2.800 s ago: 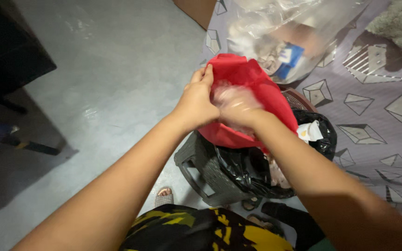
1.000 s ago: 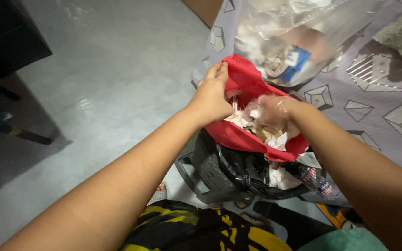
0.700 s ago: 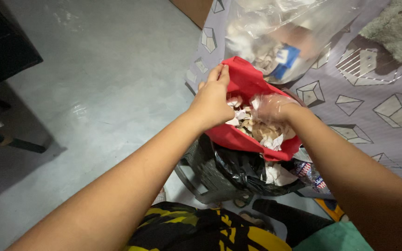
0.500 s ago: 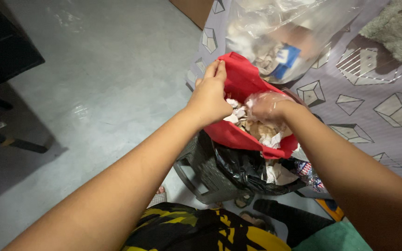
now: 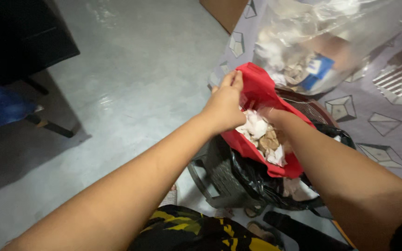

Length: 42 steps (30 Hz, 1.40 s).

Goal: The person empties a red reusable bag into a black trash bin, then transfers the contents into a clear plastic bag. They then pick up a blue reusable bag and remove a ketchup packet and other items, placing them into the trash bin.

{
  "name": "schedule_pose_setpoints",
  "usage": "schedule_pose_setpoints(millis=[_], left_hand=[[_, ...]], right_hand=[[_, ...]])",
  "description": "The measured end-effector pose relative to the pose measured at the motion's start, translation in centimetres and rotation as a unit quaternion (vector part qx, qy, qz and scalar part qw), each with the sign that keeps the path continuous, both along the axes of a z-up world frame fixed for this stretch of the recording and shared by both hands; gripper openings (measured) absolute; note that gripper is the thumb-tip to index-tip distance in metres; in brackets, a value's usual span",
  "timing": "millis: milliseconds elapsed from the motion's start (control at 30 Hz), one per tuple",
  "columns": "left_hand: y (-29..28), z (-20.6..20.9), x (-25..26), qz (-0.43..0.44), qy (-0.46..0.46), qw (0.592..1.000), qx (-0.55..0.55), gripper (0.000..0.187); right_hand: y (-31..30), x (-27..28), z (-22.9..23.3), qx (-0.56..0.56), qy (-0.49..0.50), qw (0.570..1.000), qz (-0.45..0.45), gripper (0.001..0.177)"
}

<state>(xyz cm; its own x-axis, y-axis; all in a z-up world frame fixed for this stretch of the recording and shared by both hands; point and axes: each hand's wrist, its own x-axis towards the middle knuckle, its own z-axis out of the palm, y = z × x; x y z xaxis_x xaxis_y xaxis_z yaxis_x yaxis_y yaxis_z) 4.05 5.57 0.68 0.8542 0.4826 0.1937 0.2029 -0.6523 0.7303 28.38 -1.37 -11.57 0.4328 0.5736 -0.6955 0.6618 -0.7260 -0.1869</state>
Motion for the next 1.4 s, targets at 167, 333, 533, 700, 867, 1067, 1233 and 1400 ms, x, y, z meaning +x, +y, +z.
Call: schedule_pose_setpoints(millis=[167, 333, 533, 700, 867, 1067, 1233, 1400], left_hand=[[-0.2, 0.9, 0.1, 0.0, 0.036, 0.999, -0.027, 0.107], [0.0, 0.9, 0.3, -0.007, 0.012, 1.0, 0.006, 0.11], [0.4, 0.6, 0.7, 0.01, 0.033, 0.999, -0.035, 0.106], [0.6, 0.6, 1.0, 0.019, -0.003, 1.0, 0.009, 0.105], [0.0, 0.8, 0.9, 0.022, 0.017, 0.999, -0.028, 0.103], [-0.8, 1.8, 0.5, 0.027, 0.025, 0.999, -0.029, 0.103], [-1.3, 2.2, 0.4, 0.036, 0.026, 0.998, -0.035, 0.101], [-1.7, 1.7, 0.0, 0.043, -0.017, 0.999, -0.028, 0.1]], right_hand=[[0.8, 3.0, -3.6, 0.048, 0.018, 0.997, -0.05, 0.032], [0.5, 3.4, -4.7, 0.067, 0.059, 0.993, -0.078, 0.029], [-2.7, -0.4, 3.3, 0.103, 0.006, 0.992, -0.074, 0.026], [-8.9, -6.8, 11.9, 0.474, 0.306, 0.753, -0.339, 0.021], [-12.5, -10.1, 16.2, 0.511, 0.437, 0.56, -0.484, 0.029], [-14.1, -10.7, 15.7, 0.537, 0.344, 0.611, -0.469, 0.02], [-14.1, -10.8, 13.9, 0.486, 0.194, 0.766, -0.372, 0.007], [-14.4, -9.7, 12.7, 0.423, 0.059, 0.86, -0.28, 0.017]])
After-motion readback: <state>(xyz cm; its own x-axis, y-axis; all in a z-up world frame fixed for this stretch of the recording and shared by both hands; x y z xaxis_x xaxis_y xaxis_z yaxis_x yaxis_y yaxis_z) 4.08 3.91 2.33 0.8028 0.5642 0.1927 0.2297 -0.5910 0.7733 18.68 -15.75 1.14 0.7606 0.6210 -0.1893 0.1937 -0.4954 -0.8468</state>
